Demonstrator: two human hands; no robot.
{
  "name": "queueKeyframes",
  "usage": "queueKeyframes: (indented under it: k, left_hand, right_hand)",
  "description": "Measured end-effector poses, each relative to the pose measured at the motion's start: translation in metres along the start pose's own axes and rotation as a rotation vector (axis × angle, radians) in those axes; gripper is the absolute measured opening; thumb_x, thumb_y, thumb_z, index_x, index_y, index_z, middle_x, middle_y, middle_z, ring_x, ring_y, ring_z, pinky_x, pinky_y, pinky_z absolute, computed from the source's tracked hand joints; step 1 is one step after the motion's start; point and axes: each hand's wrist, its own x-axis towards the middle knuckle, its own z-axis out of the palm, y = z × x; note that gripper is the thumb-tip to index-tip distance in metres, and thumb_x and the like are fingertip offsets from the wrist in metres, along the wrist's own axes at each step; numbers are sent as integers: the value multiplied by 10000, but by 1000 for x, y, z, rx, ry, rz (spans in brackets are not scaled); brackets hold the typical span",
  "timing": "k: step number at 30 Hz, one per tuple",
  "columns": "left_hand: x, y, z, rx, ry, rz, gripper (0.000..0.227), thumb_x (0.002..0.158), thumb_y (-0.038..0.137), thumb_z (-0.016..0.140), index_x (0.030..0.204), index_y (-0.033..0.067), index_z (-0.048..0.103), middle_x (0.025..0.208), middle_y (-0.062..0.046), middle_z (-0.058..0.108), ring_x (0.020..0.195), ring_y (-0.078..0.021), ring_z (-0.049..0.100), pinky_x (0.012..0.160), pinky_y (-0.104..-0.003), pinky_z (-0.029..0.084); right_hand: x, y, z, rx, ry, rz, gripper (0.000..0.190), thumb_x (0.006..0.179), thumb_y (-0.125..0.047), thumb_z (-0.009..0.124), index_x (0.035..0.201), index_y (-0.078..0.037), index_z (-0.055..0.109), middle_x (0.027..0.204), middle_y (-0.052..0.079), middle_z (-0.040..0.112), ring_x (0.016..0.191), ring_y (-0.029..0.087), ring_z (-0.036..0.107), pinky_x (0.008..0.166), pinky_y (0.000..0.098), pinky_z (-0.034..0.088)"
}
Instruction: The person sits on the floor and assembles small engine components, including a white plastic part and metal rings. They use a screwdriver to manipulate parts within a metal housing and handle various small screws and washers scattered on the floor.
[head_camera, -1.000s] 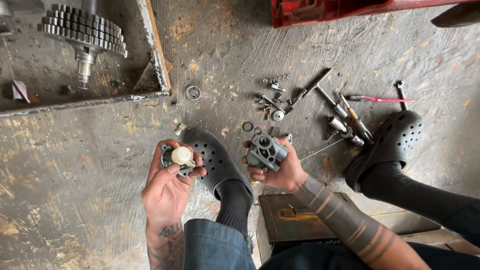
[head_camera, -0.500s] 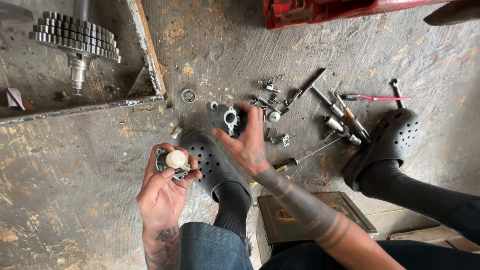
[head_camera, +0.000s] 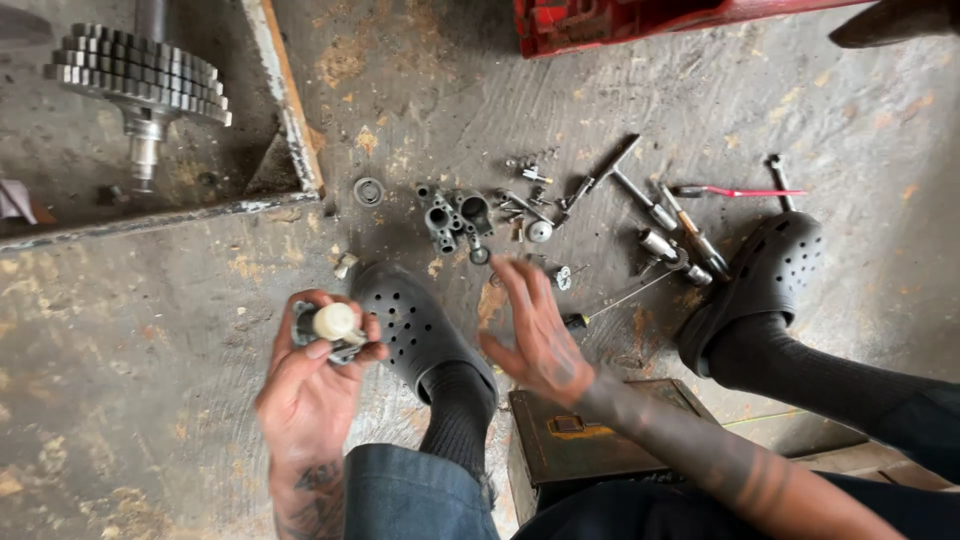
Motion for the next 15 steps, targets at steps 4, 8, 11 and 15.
queueKeyframes:
  k: [4,8,11,15]
  left_hand:
    - [-9,19,1,-25,-43,32,408,904,46,572,1303,-37,553,1123,-201,653,1021,-327,660,826,-385,630]
    - [-31,60,1,-120,-78,0,438,913,-12,612,1347,-62,571,1197,-225,656,1108,-371,614,951,-427,555]
    - [-65,89,0,52,70,98,409,914,46,635,1308,-62,616,1154,-212,633,1076,-336,601,876,-393,568]
    - [-117,171,-202,-49,-25,52,519,920,91,860,1416,81,709,1171,-161,626,980,-281,560,718,-359,501]
  right_hand:
    - [-75,25,-29,2,-293,-87,828,862,-169,721,1539,20,283,1497,207,455,1318,360,519,1140,485,423]
    - [-118,48,-46,-121,-587,93,685,875,-236,722,1478,-99,426,1335,161,599,1328,391,519,1131,526,391]
    - [-141,70,-53,-206,-644,18,618,922,-322,674,1461,-107,461,1361,200,584,1163,374,627,1009,509,478]
    - [-144,71,-70,-324,-620,-79,633,868,-306,717,1418,-86,494,1330,161,601,1140,325,634,1008,501,470]
